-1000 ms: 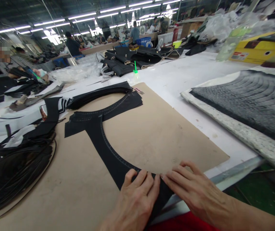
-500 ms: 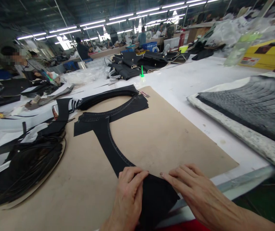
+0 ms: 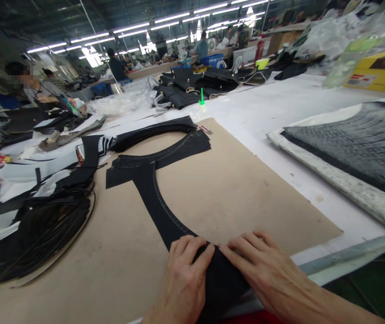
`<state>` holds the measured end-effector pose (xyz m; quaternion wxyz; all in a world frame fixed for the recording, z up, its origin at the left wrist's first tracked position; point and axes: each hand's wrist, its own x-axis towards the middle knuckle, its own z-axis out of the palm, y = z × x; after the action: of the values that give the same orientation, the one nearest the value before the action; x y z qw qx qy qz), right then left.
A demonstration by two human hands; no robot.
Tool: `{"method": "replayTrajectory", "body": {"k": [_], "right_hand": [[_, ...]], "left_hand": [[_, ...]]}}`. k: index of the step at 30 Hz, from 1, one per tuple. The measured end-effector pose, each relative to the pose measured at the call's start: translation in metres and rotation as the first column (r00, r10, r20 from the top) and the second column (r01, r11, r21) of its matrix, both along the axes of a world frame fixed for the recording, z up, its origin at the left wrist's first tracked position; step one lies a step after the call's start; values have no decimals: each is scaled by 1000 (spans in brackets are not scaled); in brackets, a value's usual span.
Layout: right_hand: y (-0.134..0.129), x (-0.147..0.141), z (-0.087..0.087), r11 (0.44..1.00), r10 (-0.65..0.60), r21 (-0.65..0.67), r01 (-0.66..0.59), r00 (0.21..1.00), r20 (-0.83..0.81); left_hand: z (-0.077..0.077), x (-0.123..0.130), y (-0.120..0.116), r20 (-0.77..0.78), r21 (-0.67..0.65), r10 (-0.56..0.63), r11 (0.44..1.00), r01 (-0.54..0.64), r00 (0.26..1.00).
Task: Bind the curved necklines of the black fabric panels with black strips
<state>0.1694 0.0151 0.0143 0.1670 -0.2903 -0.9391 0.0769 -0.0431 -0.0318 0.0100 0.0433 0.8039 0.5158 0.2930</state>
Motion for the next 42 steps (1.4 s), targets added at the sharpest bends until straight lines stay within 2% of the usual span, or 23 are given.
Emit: {"method": "replayTrajectory", "body": {"k": [5,10,14,17,22,25,27,29,31,32,33,34,36,37,39,42], "right_hand": [[-8,-4,-6,966,0,260,1,1000,-4],[-11,-9,2,941,22,337,-20,1000,-3],[-2,-12,10,987,29,154,-38,998,64],[3,-11,10,1000,2,3,-2,999,41],[1,-15,6,984,-96,-154,90,995,-35],[1,-23,7,943,-179,-294,156,982,-54],[5,-28,10,879,-221,-449,164,972,-78],[11,-30,14,759,-264,-642,110,953,-149],[18,-30,19,581,-306,-813,-24,920,-246],[22,-29,22,490,-334,-866,-102,896,-294],[25,-29,24,411,-365,-895,-175,868,-337],[27,-28,26,343,-397,-909,-237,841,-368],[27,-28,29,236,-459,-914,-331,791,-405],[26,-28,30,188,-492,-913,-363,770,-407],[21,-30,32,91,-547,-910,-406,743,-386],[13,-32,33,-5,-605,-900,-435,718,-344]], "left_hand": [[-1,0,-2,-69,75,8,997,-3,998],[0,0,-2,-180,144,-15,989,41,984],[2,-3,-4,-59,48,13,999,-10,998],[2,-6,-6,16,-8,40,999,-40,999],[1,-7,-10,33,-25,59,998,-58,998],[0,-6,-13,77,-38,59,998,-56,995],[1,-9,-17,159,-58,99,994,-91,982],[2,-15,-21,278,-143,248,966,-215,928],[4,-24,-24,409,-337,469,875,-348,783],[5,-28,-25,470,-460,559,816,-350,683],[6,-32,-26,530,-576,624,762,-297,574],[7,-34,-26,585,-667,669,718,-196,459],[10,-34,-25,652,-751,720,657,67,238],[12,-31,-24,655,-754,743,629,188,142],[17,-22,-23,639,-708,769,588,391,2],[28,-4,-18,657,-547,744,581,602,-121]]}}
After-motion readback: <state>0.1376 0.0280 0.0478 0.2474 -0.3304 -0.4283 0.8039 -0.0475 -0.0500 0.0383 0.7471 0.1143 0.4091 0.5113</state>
